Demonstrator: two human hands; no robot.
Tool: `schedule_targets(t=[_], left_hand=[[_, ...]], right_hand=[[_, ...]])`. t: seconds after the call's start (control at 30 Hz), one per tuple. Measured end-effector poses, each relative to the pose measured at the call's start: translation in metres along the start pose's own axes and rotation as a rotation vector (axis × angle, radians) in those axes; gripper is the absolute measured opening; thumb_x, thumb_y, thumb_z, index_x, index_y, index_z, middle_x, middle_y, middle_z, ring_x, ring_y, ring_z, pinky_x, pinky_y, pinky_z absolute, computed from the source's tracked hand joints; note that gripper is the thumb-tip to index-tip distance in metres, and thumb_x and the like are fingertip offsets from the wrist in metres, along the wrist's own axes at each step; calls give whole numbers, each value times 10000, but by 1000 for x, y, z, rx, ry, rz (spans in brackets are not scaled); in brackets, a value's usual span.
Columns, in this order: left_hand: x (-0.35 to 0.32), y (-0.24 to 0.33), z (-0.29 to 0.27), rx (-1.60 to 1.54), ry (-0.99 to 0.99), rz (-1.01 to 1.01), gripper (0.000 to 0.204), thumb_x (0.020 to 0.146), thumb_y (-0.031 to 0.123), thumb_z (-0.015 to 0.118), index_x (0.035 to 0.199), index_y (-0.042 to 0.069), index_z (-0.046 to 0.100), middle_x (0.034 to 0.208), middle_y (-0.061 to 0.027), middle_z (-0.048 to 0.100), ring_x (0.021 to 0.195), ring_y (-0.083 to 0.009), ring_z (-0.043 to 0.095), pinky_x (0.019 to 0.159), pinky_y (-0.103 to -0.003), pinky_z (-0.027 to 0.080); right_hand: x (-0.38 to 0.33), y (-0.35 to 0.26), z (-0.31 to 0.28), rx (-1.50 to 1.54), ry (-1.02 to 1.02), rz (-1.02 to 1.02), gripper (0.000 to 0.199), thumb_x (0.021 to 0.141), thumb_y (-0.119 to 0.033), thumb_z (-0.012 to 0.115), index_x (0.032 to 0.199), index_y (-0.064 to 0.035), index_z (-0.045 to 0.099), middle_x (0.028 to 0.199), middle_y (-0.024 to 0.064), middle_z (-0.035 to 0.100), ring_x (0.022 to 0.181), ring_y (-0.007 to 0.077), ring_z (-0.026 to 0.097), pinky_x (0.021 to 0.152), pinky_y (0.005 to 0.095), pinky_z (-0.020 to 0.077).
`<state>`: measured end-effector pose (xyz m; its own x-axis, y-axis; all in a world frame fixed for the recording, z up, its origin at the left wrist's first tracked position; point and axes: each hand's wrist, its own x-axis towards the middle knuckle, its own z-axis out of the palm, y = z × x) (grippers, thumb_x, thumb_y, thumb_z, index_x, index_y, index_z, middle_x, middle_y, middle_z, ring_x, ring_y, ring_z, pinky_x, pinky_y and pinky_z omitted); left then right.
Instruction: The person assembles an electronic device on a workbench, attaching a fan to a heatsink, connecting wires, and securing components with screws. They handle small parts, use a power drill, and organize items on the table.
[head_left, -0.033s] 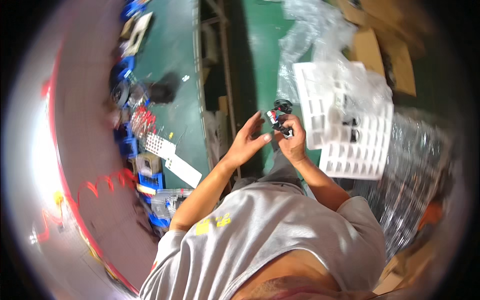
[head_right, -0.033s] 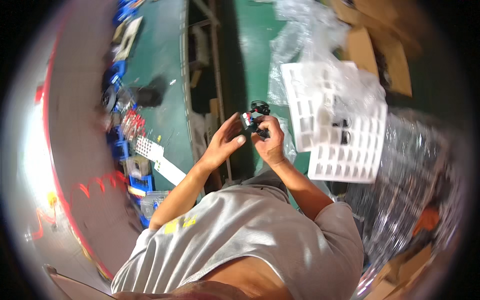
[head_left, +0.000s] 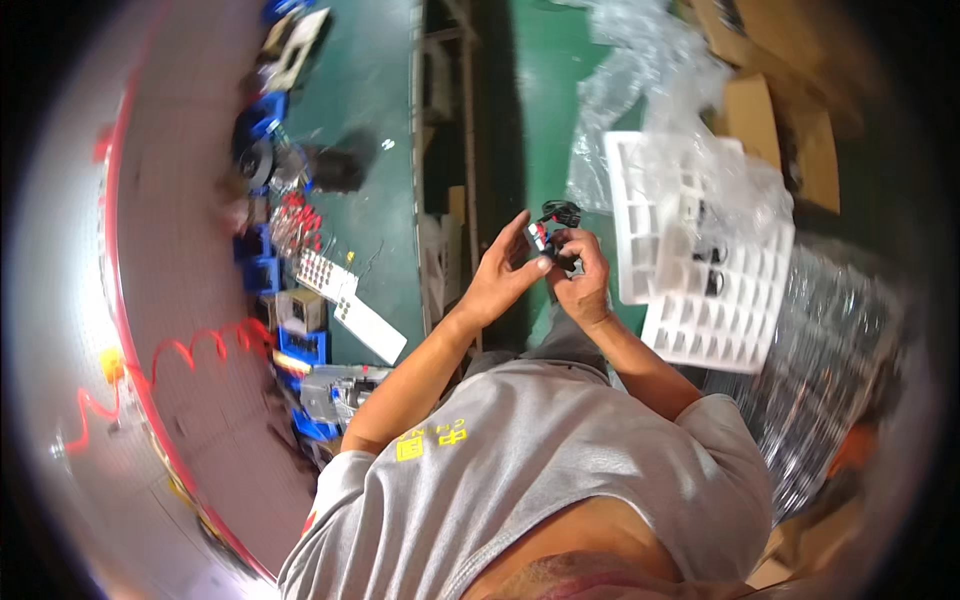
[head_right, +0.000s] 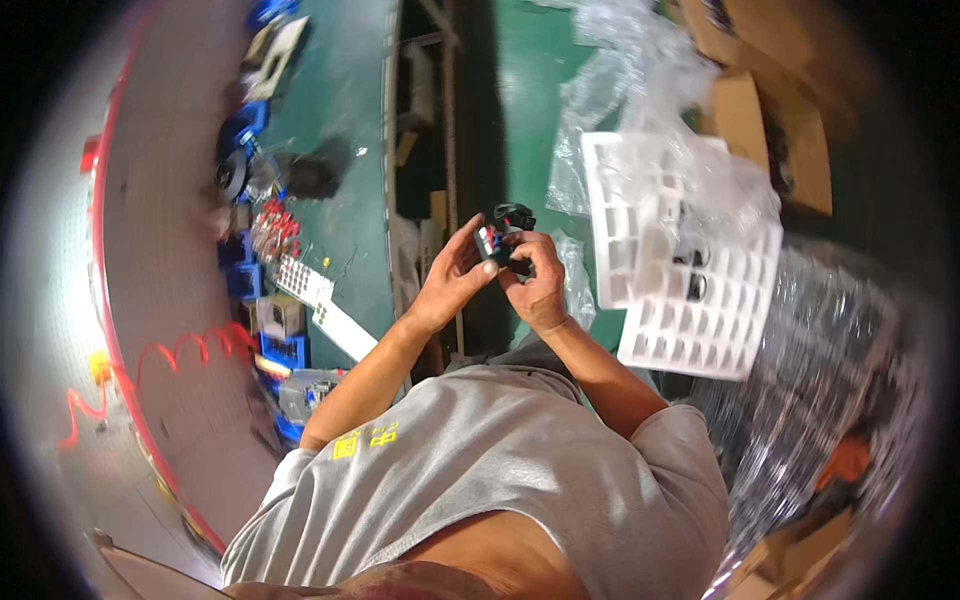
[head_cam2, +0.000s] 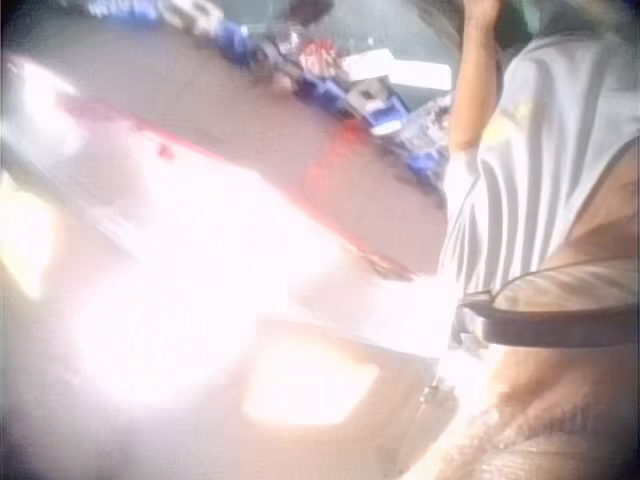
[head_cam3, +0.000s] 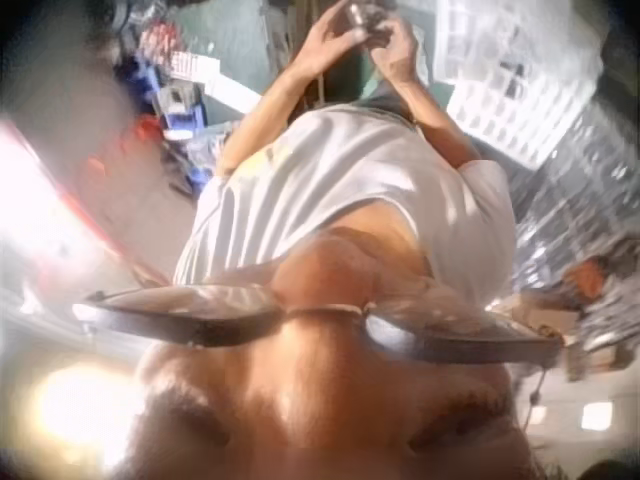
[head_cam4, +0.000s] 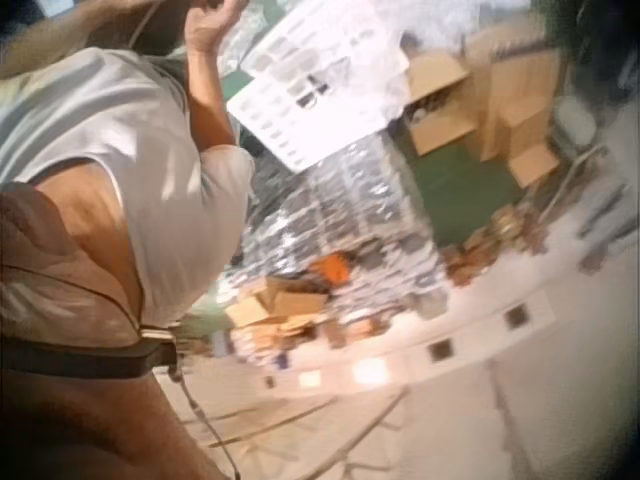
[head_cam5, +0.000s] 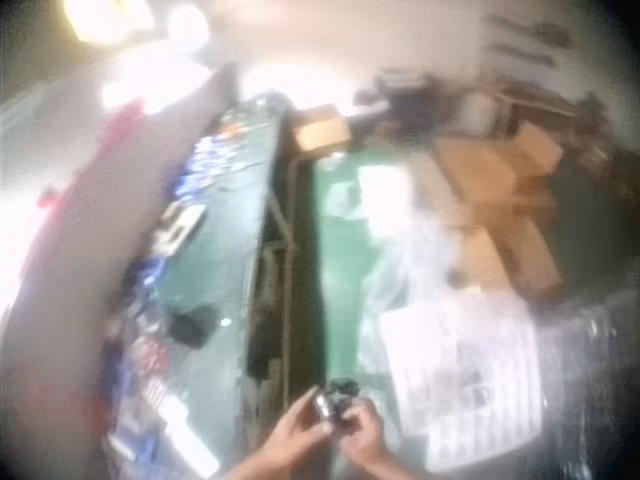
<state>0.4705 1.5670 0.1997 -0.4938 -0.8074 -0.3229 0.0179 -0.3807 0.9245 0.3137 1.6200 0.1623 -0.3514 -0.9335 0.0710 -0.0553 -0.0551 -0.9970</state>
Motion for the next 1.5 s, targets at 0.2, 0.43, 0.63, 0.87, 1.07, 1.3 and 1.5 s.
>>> schedule_targets(t=[0.2,0.43,0.63,0.87,1.07,1.3,1.5], left_hand=[[-66,31,-51,-19,409,199,635,909,105,757,1459,-11,461,1262,-76,606,1141,-136,574,1020,-297,471],[-158,24,-79,-30,530,234,627,904,116,740,1453,7,457,1281,-98,598,1162,-168,578,989,-334,496],[-209,6,-109,-32,652,396,420,950,49,660,1347,-15,539,1193,-84,642,1084,-145,617,951,-306,520],[-266,-2,-130,-59,749,541,210,955,24,640,1154,-37,614,1046,-60,671,948,-103,633,837,-264,545],[-328,3,-151,-274,683,528,248,953,85,718,1175,6,643,1081,-45,685,975,-97,634,862,-266,531],[-377,-8,-147,-249,852,618,251,924,65,739,1155,-1,664,1073,-26,683,989,-83,611,852,-263,515],[-425,-28,-145,-159,1126,772,147,905,65,736,1001,19,634,900,-3,636,854,-88,574,765,-280,486]], right_hand=[[12,-39,60,118,-375,-230,241,788,-62,784,969,-18,632,1121,136,674,1013,264,667,873,373,534],[19,-83,142,-1,-684,-471,191,816,-48,768,999,-33,718,978,115,712,893,291,664,868,381,506],[-32,-115,192,35,-890,-596,143,845,-121,725,964,-42,738,921,105,726,878,292,674,863,390,475],[-72,-163,231,-126,-1115,-767,179,890,-166,702,1038,-68,711,867,95,651,854,302,622,809,403,455],[-121,-191,272,-83,-1149,-938,270,862,-111,749,1124,-72,700,841,113,589,808,302,598,724,410,494],[-166,-218,308,-91,-1477,-902,326,919,-32,664,1244,-17,675,1018,182,716,864,293,705,777,357,553],[-194,-192,323,-104,-1709,-359,396,1011,-170,663,1361,-5,577,1034,28,658,812,65,553,709,215,472]])
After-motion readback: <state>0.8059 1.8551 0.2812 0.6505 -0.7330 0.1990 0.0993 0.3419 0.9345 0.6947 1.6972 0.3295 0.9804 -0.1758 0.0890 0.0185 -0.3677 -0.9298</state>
